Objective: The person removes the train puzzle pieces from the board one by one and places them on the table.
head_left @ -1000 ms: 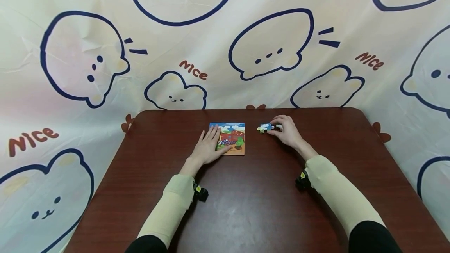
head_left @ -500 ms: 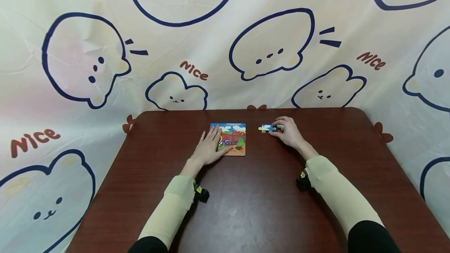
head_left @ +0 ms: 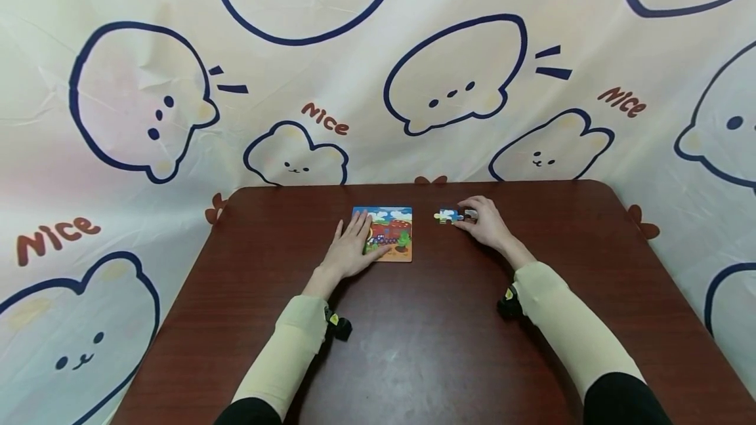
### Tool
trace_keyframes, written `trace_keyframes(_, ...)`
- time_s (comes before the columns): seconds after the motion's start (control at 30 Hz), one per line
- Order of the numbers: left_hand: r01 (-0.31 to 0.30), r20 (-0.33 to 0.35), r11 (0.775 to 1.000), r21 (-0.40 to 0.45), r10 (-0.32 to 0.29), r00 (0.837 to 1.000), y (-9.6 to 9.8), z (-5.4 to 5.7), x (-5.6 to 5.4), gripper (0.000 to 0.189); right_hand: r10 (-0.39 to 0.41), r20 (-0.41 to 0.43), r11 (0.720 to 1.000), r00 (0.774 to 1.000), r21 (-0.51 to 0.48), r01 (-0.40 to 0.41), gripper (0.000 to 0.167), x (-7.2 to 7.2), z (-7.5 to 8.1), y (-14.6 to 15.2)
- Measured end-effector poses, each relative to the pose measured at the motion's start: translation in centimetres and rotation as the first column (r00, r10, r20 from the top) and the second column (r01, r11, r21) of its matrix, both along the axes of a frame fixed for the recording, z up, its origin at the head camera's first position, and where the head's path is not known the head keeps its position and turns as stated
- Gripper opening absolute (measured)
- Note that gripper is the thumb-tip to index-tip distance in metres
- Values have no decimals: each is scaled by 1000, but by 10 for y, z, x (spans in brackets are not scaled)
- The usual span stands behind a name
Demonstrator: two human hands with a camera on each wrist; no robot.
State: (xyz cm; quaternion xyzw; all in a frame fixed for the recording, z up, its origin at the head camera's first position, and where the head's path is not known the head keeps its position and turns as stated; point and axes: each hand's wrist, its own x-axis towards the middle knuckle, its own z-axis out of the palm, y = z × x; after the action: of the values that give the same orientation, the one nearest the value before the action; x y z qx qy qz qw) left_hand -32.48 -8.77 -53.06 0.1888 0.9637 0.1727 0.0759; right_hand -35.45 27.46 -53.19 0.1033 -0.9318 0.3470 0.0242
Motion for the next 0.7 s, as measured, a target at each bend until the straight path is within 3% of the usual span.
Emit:
trace_keyframes(0.33,-15,13,999,41,14,1000,-10,0,-1,100,21,-26,989,999,-146,-24,49,3,13,-24)
trace_keyframes(0.53,-35,18,998,54,34,999,-24,1,-2,100,60,-28,968,998,-243,-65,47,1,23,-58)
trace_keyframes(0.7,-41,33,996,82,39,999,-29,2,-2,103,129,-43,964,991,-230,-136,44,0,29,-94)
